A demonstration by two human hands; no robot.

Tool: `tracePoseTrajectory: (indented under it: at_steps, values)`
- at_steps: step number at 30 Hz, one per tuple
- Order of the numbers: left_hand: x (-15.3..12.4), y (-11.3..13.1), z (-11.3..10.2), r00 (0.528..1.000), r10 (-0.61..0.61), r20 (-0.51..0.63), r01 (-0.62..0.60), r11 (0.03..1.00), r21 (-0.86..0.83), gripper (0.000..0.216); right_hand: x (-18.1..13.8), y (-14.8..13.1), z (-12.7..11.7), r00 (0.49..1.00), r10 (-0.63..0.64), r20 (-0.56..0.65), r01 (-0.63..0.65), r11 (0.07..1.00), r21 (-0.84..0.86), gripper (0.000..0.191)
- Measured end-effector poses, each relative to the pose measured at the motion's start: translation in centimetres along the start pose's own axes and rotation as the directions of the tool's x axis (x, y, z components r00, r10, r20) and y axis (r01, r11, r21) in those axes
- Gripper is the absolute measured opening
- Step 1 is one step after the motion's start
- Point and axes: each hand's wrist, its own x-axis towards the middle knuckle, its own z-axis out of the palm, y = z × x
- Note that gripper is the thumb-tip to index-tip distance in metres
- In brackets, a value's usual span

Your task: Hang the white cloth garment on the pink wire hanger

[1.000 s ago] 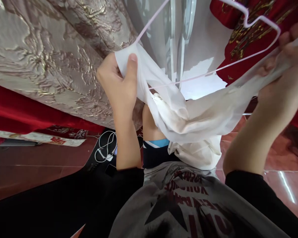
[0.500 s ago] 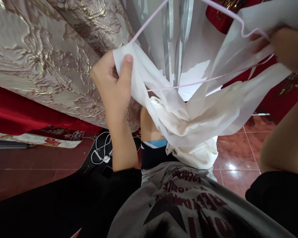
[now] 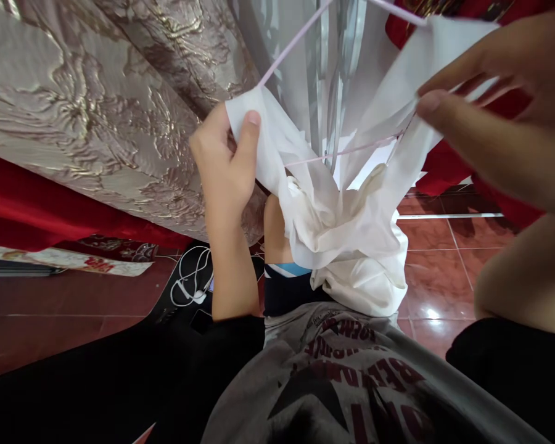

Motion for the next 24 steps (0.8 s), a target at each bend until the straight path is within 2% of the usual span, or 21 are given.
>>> tracePoseTrajectory:
  at_steps: [1, 2, 5, 7, 10, 13, 16, 18, 20, 22, 24]
  values:
    - [0.0, -0.1, 0.1, 1.000, 0.003, 0.029, -0.003, 1.000, 0.005, 0.017, -0.1, -0.5, 1.7, 0.986, -0.129, 0.104, 0.149, 0.966, -0.212, 0.012]
    - [0.0, -0.1, 0.1, 0.998, 0.014, 0.055, -0.014, 1.000, 0.012, 0.018, 0.1, -0.3, 3.5, 0.967, -0.204, 0.153, 0.236, 0.945, -0.228, 0.017]
    - [-0.2, -0.2, 0.0, 0.995, 0.032, 0.098, -0.033, 0.999, 0.011, 0.022, 1.0, 4.0, 8.8, 0.913, -0.327, 0.243, 0.351, 0.934, -0.063, 0.045]
    - [-0.8, 0.0, -0.1, 0.994, 0.015, 0.110, -0.008, 0.998, -0.060, 0.027, 1.1, 8.0, 11.7, 0.908, -0.362, 0.213, 0.393, 0.911, -0.126, 0.045]
    - [-2.4, 0.7, 0.3, 0.999, -0.025, 0.040, 0.032, 0.984, -0.177, 0.028, -0.4, 11.5, 14.8, 0.918, -0.396, 0.029, 0.393, 0.894, -0.217, 0.041]
    - [-4.7, 1.4, 2.2, 0.983, -0.030, -0.179, -0.003, 0.984, -0.180, 0.023, -2.4, 11.2, 16.6, 0.891, -0.438, -0.118, 0.405, 0.885, -0.229, 0.035]
    - [-7.0, 1.6, 5.0, 0.939, -0.069, -0.338, 0.007, 0.984, -0.180, 0.037, -3.6, 9.6, 17.4, 0.884, -0.434, -0.174, 0.390, 0.889, -0.241, 0.032]
    - [-8.2, 1.6, 6.6, 0.935, -0.131, -0.330, 0.064, 0.977, -0.205, 0.056, -3.7, 9.0, 17.6, 0.888, -0.417, -0.194, 0.373, 0.900, -0.227, 0.031]
    - [-8.8, 1.8, 7.5, 0.948, -0.189, -0.258, 0.134, 0.967, -0.217, 0.073, -3.5, 8.9, 17.6, 0.883, -0.412, -0.224, 0.374, 0.907, -0.196, 0.029]
    - [-9.1, 2.3, 7.7, 0.960, -0.221, -0.171, 0.182, 0.959, -0.218, 0.073, -3.3, 9.0, 17.5, 0.875, -0.409, -0.257, 0.374, 0.910, -0.176, 0.028]
    - [-8.8, 3.0, 7.2, 0.966, -0.236, -0.107, 0.206, 0.950, -0.235, 0.061, -3.1, 9.1, 17.6, 0.872, -0.399, -0.285, 0.366, 0.916, -0.161, 0.030]
